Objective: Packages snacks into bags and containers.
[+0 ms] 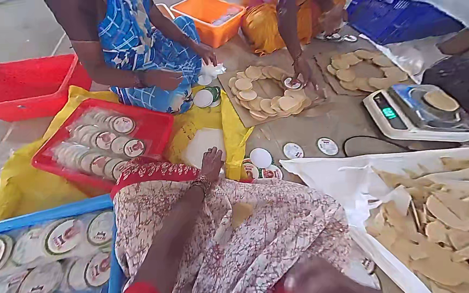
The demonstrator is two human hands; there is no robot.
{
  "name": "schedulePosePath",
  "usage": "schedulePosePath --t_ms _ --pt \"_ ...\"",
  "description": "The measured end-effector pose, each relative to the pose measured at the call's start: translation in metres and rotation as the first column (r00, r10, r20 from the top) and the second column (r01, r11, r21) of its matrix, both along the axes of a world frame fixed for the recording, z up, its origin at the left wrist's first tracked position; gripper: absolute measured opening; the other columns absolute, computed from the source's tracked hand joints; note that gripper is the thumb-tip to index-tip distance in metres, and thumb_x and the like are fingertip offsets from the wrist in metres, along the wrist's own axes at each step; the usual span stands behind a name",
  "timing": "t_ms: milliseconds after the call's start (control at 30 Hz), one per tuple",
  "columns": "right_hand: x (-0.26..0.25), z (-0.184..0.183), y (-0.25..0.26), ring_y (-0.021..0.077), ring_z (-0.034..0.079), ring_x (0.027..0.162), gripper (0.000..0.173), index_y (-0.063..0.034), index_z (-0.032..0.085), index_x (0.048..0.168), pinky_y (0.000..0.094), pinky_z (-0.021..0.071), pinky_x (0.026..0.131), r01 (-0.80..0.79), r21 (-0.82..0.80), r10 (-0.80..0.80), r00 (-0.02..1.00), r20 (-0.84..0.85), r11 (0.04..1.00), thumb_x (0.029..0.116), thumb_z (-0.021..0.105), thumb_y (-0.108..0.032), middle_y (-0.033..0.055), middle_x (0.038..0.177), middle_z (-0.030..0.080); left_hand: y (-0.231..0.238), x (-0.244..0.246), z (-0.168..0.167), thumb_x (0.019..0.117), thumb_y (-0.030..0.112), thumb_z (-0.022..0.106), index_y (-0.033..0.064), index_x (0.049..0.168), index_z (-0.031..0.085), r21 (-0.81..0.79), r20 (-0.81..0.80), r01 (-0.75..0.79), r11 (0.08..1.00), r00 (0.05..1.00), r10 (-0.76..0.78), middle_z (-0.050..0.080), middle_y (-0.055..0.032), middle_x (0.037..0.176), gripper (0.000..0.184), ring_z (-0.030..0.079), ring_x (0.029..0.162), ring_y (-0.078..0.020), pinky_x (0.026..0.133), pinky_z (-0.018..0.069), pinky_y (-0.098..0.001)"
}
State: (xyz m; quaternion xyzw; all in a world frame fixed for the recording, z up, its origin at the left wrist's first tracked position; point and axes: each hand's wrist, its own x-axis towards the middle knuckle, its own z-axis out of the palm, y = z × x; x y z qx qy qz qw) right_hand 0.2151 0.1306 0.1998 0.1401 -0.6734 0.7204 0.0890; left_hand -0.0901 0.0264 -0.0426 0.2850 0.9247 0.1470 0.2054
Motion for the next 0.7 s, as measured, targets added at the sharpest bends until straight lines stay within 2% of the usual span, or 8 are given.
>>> schedulePosePath --t_ms 67,200,300,400,467,567,633,700 --pt "-0.004 -0.028 0.013 0.0109 0.067 0.110 0.023 -0.0163 0.070 0.095 0.0319 0.0536 0.099 0.133 0.014 -0.134 0.989 0.058 0.991 0.1046 0.058 -0.034 -0.0031 0.106 0.073 0.001 0.001 0.004 0.1029 0.013 0.052 -0.0018 0.123 0.066 -0.013 -0.022 0.009 1.000 1.000 -0.009 0.060 -0.0215 0.132 0.029 0.054 0.129 -0.0374 0.110 0.0416 -0.0505" --pt "-0.004 -0.055 0.019 0.0093 0.070 0.104 0.021 -0.0184 0.075 0.100 0.0285 0.0570 0.093 0.311 -0.030 -0.306 0.944 0.120 0.950 0.1049 0.058 -0.031 -0.0036 0.104 0.075 -0.003 0.002 0.016 0.1045 0.009 0.047 -0.0050 0.120 0.067 0.056 0.002 -0.186 0.981 0.983 0.186 0.064 -0.0249 0.127 0.028 0.057 0.126 -0.0411 0.108 0.0439 -0.0548" --pt "-0.005 -0.063 0.019 0.0074 0.070 0.098 0.022 -0.0173 0.075 0.099 0.0280 0.0581 0.089 0.381 -0.008 -0.377 0.917 0.130 0.925 0.1043 0.058 -0.030 -0.0034 0.100 0.076 -0.016 0.001 0.034 0.1061 0.011 0.047 -0.0071 0.118 0.067 0.371 -0.017 -0.386 0.845 0.907 0.421 0.068 -0.0276 0.119 0.030 0.062 0.119 -0.0442 0.106 0.0452 -0.0590" --pt "-0.012 -0.069 0.018 0.0068 0.070 0.094 0.021 -0.0113 0.074 0.096 0.0279 0.0582 0.086 0.421 0.034 -0.422 0.901 0.099 0.906 0.1029 0.059 -0.025 -0.0017 0.098 0.075 -0.028 0.011 0.057 0.1046 0.008 0.046 -0.0119 0.113 0.065 0.689 -0.154 -0.265 0.674 0.856 0.494 0.069 -0.0286 0.103 0.029 0.068 0.099 -0.0447 0.091 0.0515 -0.0620" --pt "-0.022 -0.074 0.016 0.0100 0.069 0.104 0.020 -0.0069 0.074 0.105 0.0307 0.0591 0.089 0.488 0.137 -0.492 0.871 -0.011 0.862 0.0996 0.065 -0.024 0.0036 0.110 0.074 -0.035 0.031 0.082 0.1041 0.009 0.044 -0.0124 0.109 0.065 0.761 -0.237 -0.066 0.645 0.898 0.371 0.069 -0.0236 0.092 0.030 0.069 0.086 -0.0367 0.082 0.0556 -0.0559" --pt "-0.038 -0.073 0.012 0.0256 0.051 0.139 0.056 -0.0077 0.063 0.136 0.0444 0.0454 0.112 0.553 0.537 -0.522 0.822 -0.227 0.637 0.0896 0.074 -0.037 0.0135 0.147 0.057 -0.049 0.082 0.124 0.0985 0.005 0.051 -0.0035 0.103 0.072 0.650 -0.247 0.263 0.713 0.960 -0.130 0.073 -0.0154 0.091 0.022 0.072 0.084 -0.0308 0.080 0.0585 -0.0528" --pt "-0.046 -0.070 0.008 0.0376 0.055 0.135 0.061 -0.0091 0.066 0.134 0.0603 0.0435 0.109 0.514 0.739 -0.453 0.834 -0.314 0.435 0.0797 0.080 -0.032 0.0155 0.142 0.061 -0.055 0.113 0.138 0.0998 0.013 0.053 0.0057 0.101 0.075 0.593 -0.300 0.446 0.670 0.895 -0.331 0.074 -0.0083 0.089 0.023 0.072 0.081 -0.0243 0.076 0.0593 -0.0450" --pt "-0.048 -0.075 0.005 0.0300 0.071 0.108 0.030 -0.0105 0.076 0.112 0.0577 0.0505 0.100 0.497 0.800 -0.372 0.851 -0.372 0.337 0.0851 0.076 -0.024 0.0081 0.111 0.076 -0.063 0.129 0.141 0.1065 0.025 0.047 0.0100 0.099 0.074 0.654 -0.311 0.453 0.606 0.891 -0.331 0.074 -0.0023 0.088 0.031 0.069 0.081 -0.0106 0.079 0.0566 -0.0268"
